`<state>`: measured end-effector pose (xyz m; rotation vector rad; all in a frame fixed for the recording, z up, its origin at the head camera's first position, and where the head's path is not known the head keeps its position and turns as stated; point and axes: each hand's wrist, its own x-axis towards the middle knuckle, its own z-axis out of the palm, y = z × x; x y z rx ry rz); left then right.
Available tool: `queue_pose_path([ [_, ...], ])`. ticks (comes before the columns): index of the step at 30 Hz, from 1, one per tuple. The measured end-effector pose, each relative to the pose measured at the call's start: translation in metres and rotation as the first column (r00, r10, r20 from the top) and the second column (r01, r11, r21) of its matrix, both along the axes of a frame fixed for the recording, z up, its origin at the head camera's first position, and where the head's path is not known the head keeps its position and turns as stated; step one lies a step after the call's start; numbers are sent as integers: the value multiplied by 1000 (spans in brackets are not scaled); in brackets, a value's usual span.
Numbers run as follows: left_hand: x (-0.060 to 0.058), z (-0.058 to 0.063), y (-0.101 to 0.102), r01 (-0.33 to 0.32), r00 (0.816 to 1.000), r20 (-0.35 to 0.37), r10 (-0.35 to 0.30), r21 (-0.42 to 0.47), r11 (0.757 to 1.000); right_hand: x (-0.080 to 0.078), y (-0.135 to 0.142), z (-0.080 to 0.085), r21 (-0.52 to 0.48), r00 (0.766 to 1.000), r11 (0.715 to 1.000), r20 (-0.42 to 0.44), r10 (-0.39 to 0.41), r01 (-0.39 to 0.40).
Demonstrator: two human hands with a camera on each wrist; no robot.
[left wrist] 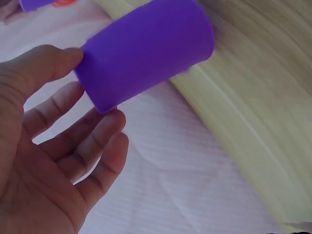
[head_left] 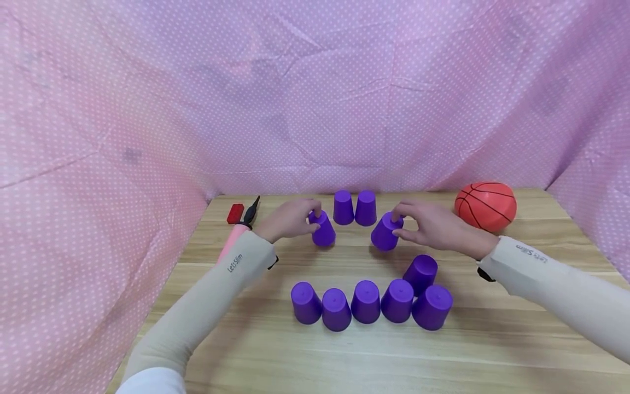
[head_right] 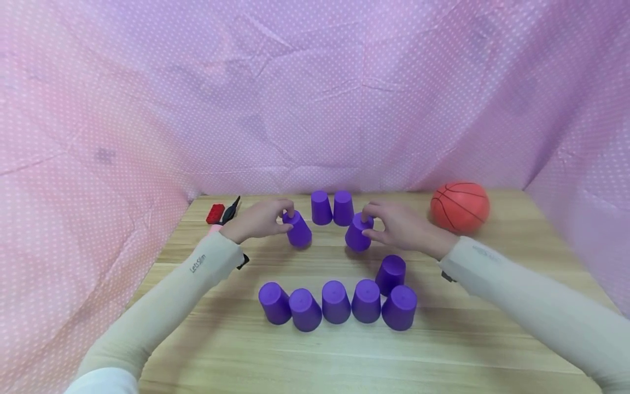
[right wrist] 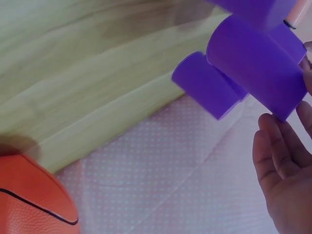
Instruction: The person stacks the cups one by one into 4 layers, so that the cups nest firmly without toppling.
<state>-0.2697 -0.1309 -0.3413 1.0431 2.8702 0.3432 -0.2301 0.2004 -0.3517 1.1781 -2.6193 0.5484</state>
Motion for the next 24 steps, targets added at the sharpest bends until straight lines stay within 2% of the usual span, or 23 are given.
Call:
queue_pose_path([
  [5, -15, -8, -12, -116, 993, 29, 115, 31, 993, -20, 0, 0, -11, 996, 996, 14, -93, 93],
  [9, -29, -17, -16, -184, 982, 43, 181, 66, 981, -35, -1, -1, -2, 984, 984, 29, -178, 178],
  [13, -41, -27, -19, -244, 968, 84, 236, 106, 964, -51, -3, -6, 22, 972, 976, 80, -220, 219],
  [18, -55, -31, -15, -280, 958, 105, 267, 142, 949, -66, -5, -10, 55, 961, 968, 115, -251, 246],
  [24, -64, -31, -6, -272, 960, 104, 259, 130, 954, -77, -7, -15, 91, 947, 958, 151, -284, 273],
])
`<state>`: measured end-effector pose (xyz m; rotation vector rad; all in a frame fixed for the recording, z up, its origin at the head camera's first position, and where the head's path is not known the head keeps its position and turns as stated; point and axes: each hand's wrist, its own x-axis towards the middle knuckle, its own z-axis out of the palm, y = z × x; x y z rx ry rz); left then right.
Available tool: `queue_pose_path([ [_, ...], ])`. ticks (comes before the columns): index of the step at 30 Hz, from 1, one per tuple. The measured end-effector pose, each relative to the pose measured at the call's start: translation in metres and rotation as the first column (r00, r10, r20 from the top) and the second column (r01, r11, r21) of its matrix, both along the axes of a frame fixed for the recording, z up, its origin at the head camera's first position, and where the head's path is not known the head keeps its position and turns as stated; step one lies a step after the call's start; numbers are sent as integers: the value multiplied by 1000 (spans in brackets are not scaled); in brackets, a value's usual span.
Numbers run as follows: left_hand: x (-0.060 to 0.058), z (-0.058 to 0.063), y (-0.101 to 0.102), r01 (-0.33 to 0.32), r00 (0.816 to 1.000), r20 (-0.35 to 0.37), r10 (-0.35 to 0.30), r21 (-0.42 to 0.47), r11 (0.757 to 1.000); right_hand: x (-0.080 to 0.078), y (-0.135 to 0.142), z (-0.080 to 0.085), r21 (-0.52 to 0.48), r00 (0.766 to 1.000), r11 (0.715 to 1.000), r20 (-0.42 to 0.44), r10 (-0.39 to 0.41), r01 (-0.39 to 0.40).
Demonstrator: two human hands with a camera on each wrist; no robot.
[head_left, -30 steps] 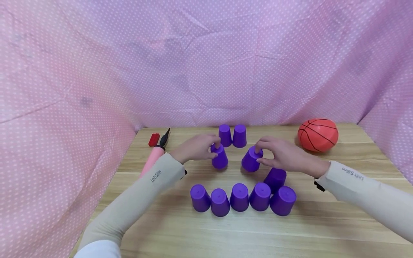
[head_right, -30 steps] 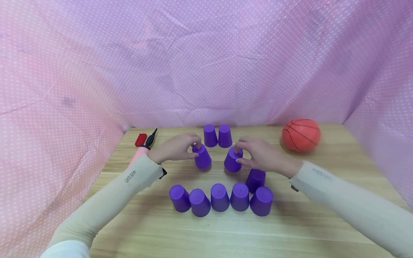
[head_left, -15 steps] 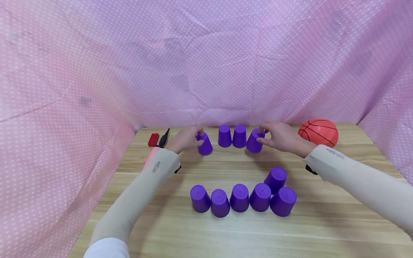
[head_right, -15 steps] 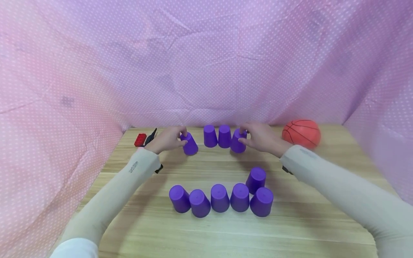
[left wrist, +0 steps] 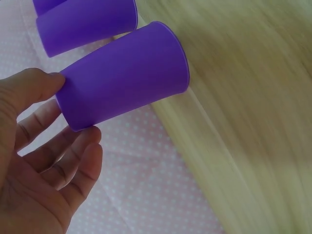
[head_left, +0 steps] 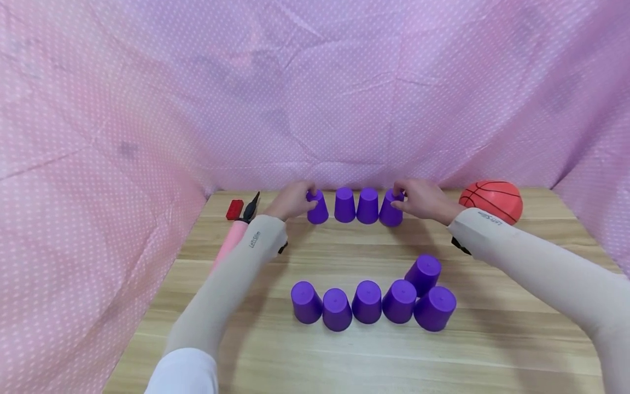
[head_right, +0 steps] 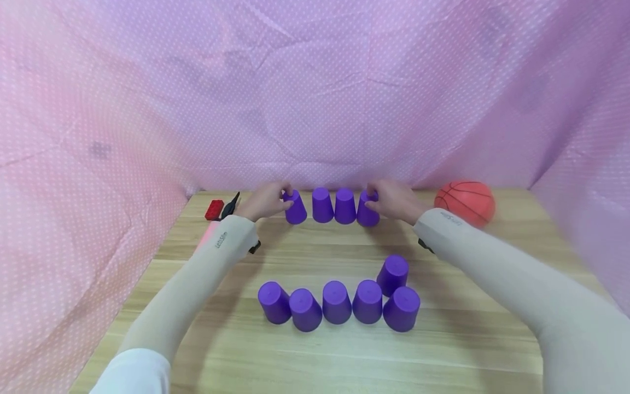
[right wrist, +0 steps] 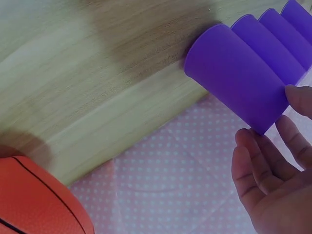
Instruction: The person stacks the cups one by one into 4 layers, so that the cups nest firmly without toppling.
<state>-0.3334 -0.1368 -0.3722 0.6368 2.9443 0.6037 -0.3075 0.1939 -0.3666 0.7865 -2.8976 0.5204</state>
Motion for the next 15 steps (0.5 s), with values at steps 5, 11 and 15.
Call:
queue_pose_path([
  [5, -5, 1, 9, 25, 1000, 0, -25, 0, 1000, -4, 0, -2, 3, 1000, 1000, 15, -8, 8],
  [11, -5, 2, 15, 27, 1000, 13, -27, -2, 1000, -7, 1, -4, -14, 999, 999, 34, -36, 36],
  [15, -5, -3, 15, 19, 1000, -3, -19, 0, 1000, -11, 1, -6, -25, 998, 999, 48, -43, 44],
])
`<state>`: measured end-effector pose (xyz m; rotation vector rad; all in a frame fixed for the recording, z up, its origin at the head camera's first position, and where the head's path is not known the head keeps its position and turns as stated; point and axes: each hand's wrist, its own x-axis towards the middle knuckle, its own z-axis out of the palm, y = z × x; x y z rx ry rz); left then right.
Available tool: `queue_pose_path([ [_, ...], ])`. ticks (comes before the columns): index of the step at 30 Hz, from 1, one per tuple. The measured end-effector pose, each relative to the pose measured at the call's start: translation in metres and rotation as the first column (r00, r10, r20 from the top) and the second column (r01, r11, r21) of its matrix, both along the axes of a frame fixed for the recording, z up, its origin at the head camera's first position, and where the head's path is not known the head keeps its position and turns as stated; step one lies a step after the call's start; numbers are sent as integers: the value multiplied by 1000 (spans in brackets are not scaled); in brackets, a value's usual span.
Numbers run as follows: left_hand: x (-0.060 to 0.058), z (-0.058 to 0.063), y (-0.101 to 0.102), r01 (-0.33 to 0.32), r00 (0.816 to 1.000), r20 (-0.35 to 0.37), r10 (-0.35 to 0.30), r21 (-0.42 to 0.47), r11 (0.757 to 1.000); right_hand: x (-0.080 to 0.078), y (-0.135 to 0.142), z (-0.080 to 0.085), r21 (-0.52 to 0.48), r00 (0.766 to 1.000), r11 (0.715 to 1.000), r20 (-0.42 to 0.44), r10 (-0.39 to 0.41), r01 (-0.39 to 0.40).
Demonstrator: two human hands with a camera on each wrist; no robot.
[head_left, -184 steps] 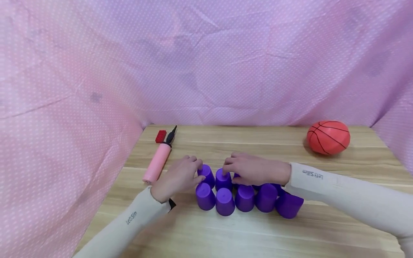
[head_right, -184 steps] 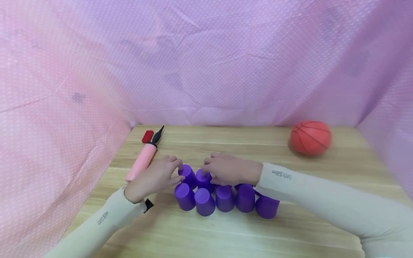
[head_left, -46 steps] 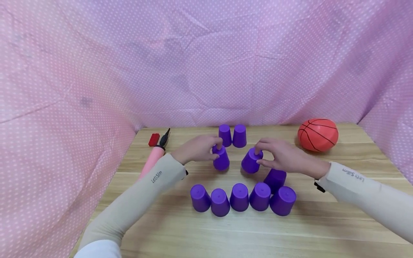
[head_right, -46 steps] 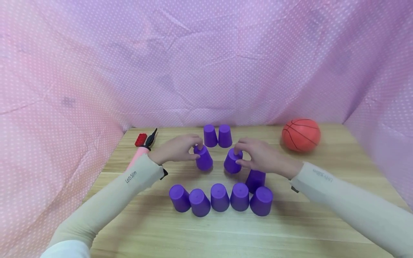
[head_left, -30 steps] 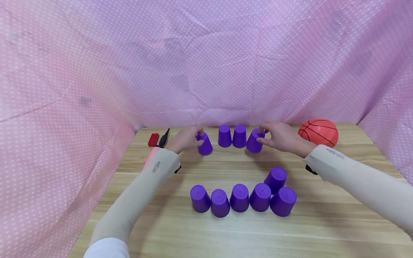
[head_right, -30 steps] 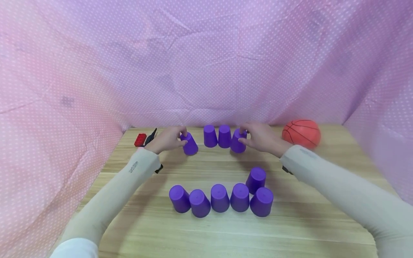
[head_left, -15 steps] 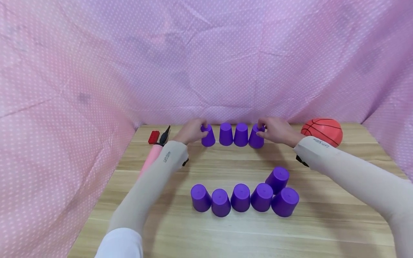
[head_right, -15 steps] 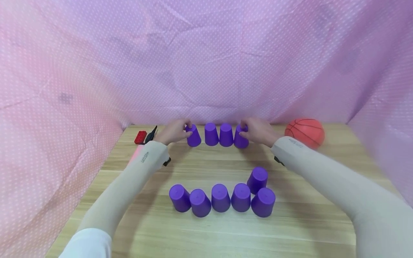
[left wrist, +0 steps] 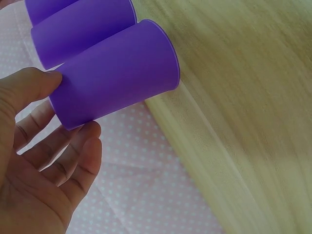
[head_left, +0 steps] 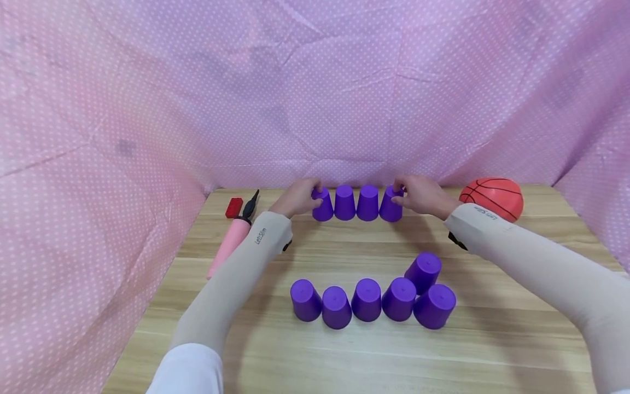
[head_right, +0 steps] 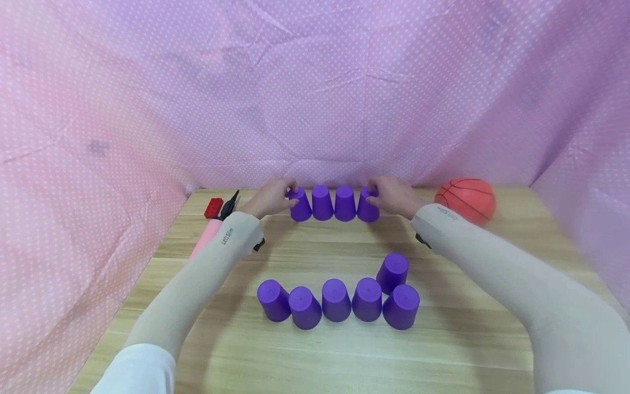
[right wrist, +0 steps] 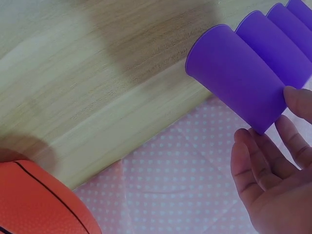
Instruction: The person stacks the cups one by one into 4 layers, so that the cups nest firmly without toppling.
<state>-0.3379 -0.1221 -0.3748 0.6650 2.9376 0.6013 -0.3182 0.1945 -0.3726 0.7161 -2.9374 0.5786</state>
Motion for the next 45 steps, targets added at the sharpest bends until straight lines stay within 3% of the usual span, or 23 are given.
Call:
queue_pose_path([
  [15, 8, 0, -7, 47, 998, -40, -46, 31, 998, 6, 7, 9, -65, 997, 997, 65, 44, -40],
  [22, 23, 11, -19, 78, 992, -103, -74, 38, 996, 20, 11, 24, -105, 997, 993, 52, 54, -48],
  [29, 56, 27, -32, 159, 970, -191, -149, 41, 986, 44, 19, 37, -84, 992, 990, -67, 104, -110],
  [37, 100, 39, -47, 251, 922, -306, -236, 9, 968, 90, 29, 46, -39, 968, 983, -186, 171, -182],
  [45, 145, 34, -56, 314, 895, -351, -275, 58, 948, 138, 39, 39, -52, 932, 968, -290, 220, -244],
])
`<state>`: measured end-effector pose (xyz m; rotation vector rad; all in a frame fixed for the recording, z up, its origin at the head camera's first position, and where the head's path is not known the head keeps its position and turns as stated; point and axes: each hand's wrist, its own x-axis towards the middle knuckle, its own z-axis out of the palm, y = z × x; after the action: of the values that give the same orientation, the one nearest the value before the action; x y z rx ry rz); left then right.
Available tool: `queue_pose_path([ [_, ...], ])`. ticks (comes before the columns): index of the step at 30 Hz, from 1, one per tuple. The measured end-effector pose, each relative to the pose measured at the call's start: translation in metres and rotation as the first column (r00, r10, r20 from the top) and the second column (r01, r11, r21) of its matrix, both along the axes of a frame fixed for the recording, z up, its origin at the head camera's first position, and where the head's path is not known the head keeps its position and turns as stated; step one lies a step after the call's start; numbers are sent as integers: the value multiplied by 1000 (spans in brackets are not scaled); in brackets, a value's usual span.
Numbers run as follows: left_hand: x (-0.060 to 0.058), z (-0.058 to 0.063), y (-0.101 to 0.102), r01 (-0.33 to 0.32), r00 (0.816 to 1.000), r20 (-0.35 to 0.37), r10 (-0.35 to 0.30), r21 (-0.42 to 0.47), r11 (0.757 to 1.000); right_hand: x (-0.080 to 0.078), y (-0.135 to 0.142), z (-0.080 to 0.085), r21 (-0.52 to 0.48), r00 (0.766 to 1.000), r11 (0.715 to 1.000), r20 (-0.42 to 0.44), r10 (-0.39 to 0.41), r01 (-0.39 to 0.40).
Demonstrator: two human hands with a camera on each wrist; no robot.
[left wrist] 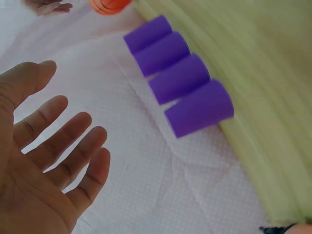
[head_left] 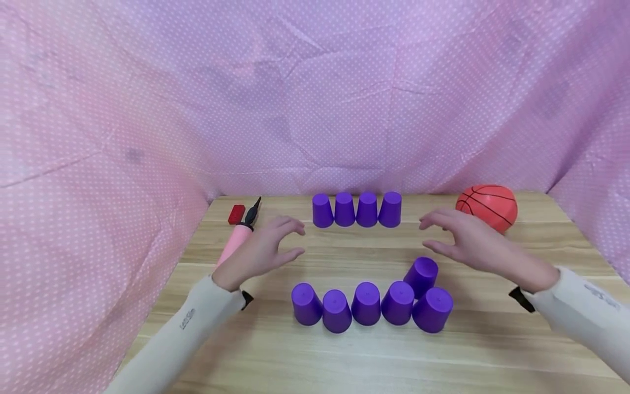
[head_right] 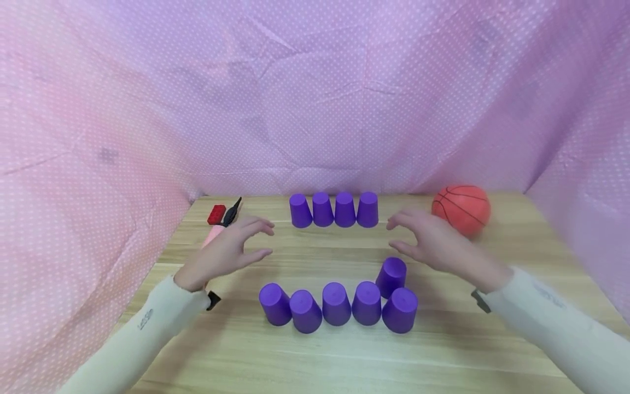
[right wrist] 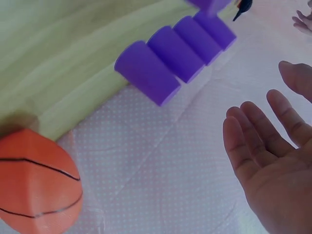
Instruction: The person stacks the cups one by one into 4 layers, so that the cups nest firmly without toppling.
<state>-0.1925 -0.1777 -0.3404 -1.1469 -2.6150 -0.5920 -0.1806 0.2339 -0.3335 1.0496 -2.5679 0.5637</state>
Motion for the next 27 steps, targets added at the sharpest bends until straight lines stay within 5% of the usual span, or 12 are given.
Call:
queue_pose_path([
  [12, 52, -17, -9, 60, 993, 100, -61, 16, 998, 33, 6, -31, -23, 999, 1000, 44, -9, 10],
  [21, 62, -43, -14, 89, 984, 150, -96, 54, 995, 33, 8, -40, -63, 997, 997, 59, 41, -37],
  [27, 65, -46, -11, 78, 977, 197, -87, 53, 996, 31, 9, -46, -68, 997, 996, 45, 54, -51],
])
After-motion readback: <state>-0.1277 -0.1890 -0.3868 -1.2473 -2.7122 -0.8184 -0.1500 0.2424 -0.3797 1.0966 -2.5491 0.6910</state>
